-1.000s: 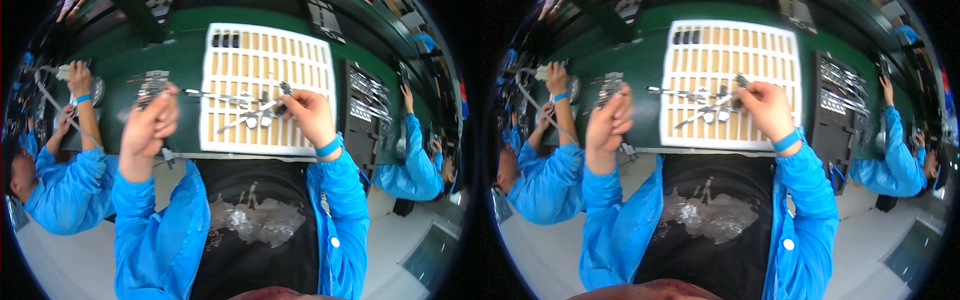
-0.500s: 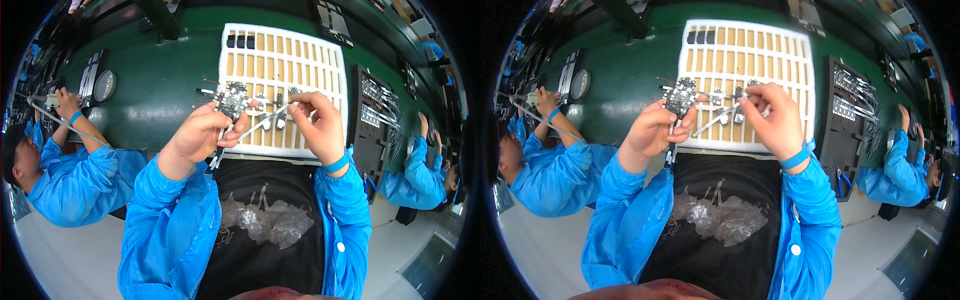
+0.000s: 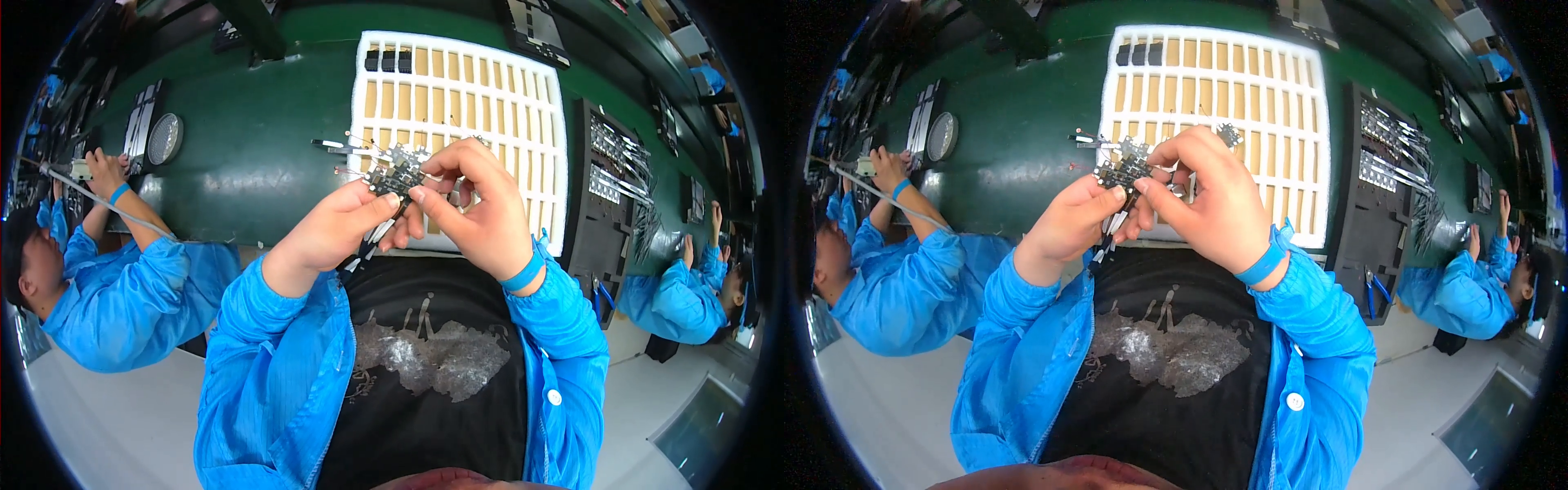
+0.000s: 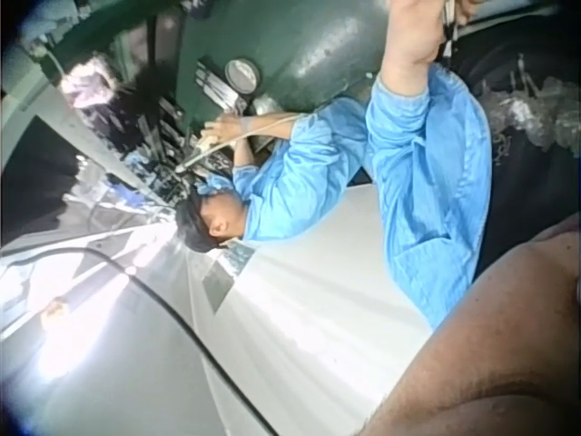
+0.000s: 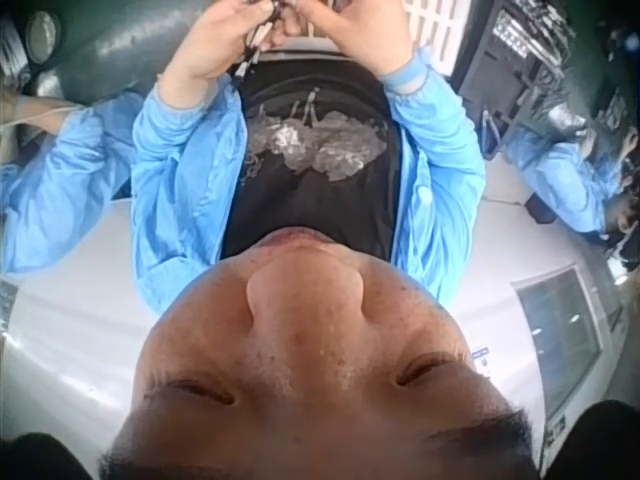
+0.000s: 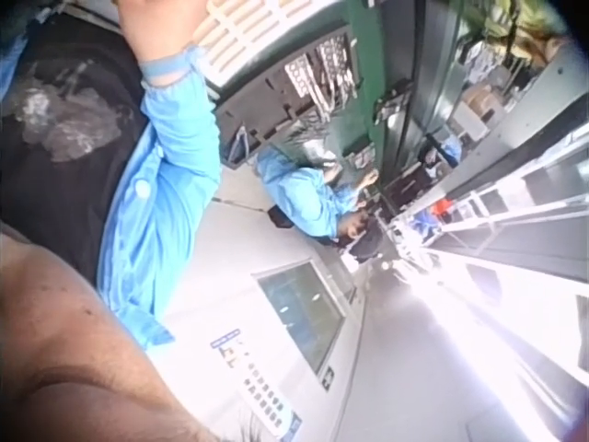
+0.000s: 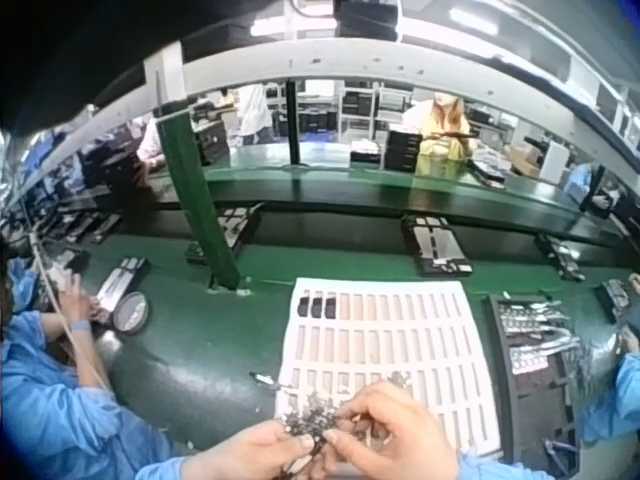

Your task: The person assembles small electronic modules, consisting of PCB boards, camera modules, and wire harnesses, by hand and with pliers on a production line, placing the finished modules into a plastic tray.

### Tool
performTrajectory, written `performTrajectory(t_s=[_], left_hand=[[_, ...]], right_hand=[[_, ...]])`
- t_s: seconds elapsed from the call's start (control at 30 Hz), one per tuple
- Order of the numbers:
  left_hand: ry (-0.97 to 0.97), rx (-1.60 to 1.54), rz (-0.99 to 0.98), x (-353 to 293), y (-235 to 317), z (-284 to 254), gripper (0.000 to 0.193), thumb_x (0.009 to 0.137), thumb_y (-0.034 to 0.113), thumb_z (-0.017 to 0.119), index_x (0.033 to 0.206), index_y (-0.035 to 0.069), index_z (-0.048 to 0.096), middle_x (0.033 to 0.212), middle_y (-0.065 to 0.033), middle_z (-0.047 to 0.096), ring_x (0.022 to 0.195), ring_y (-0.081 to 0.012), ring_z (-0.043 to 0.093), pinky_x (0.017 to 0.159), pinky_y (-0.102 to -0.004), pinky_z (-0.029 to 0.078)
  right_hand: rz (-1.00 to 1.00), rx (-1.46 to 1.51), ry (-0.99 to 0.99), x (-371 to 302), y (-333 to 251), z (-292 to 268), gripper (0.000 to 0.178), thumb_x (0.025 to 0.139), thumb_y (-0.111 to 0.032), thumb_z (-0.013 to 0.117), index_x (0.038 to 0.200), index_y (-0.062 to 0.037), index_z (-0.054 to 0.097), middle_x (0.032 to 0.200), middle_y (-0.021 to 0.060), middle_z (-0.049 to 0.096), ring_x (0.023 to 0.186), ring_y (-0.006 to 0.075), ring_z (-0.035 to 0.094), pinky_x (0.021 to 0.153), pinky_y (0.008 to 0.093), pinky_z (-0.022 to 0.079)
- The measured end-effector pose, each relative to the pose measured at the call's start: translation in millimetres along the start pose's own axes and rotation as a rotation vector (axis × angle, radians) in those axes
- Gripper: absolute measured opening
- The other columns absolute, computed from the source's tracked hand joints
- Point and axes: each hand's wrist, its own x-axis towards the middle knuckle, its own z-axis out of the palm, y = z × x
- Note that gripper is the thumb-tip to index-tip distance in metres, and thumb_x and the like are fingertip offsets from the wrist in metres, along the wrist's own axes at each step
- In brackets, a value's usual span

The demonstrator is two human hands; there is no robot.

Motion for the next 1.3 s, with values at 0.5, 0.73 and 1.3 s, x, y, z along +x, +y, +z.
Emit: performTrajectory(t_s=[0.5, 0.73, 1.3], left_hand=[[0.018, 0.188, 0.016, 1.6, -4.9, -7.6, 0.041, 0.108, 0.037, 0.035, 0.104, 0.004, 0.06, 0.082, -0.0016, 0.06, 0.07, -0.0083, 0.053, 0.062, -0.0229, 0.043], [0.093, 0.062, 0.043, -10.5, 0.3, -8.9, 0.042, 0.107, 0.036, 0.038, 0.124, 0.004, 0.058, 0.075, 0.0041, 0.052, 0.065, -0.0047, 0.041, 0.058, -0.0203, 0.035], [0.101, 0.023, -0.045, -10.9, -22.9, -22.4, 0.043, 0.107, 0.038, 0.038, 0.129, 0.007, 0.059, 0.076, 0.0066, 0.052, 0.067, -0.0038, 0.043, 0.059, -0.0195, 0.035]], right_hand=[[-0.088, 0.006, -0.058, 5.6, 4.4, 1.2, 0.015, 0.082, 0.0, 0.071, 0.096, -0.0016, 0.068, 0.09, 0.0093, 0.059, 0.077, 0.0196, 0.063, 0.068, 0.0304, 0.052], [-0.017, -0.167, 0.046, 77.3, 16.4, -20.3, 0.014, 0.086, -0.014, 0.071, 0.094, -0.0029, 0.068, 0.081, 0.007, 0.066, 0.07, 0.0171, 0.063, 0.065, 0.0289, 0.051], [0.262, -0.631, -0.026, 172.9, 99.9, 13.1, 0.038, 0.081, -0.037, 0.07, 0.094, -0.0014, 0.068, 0.09, 0.0204, 0.07, 0.086, 0.036, 0.068, 0.079, 0.0429, 0.054]])
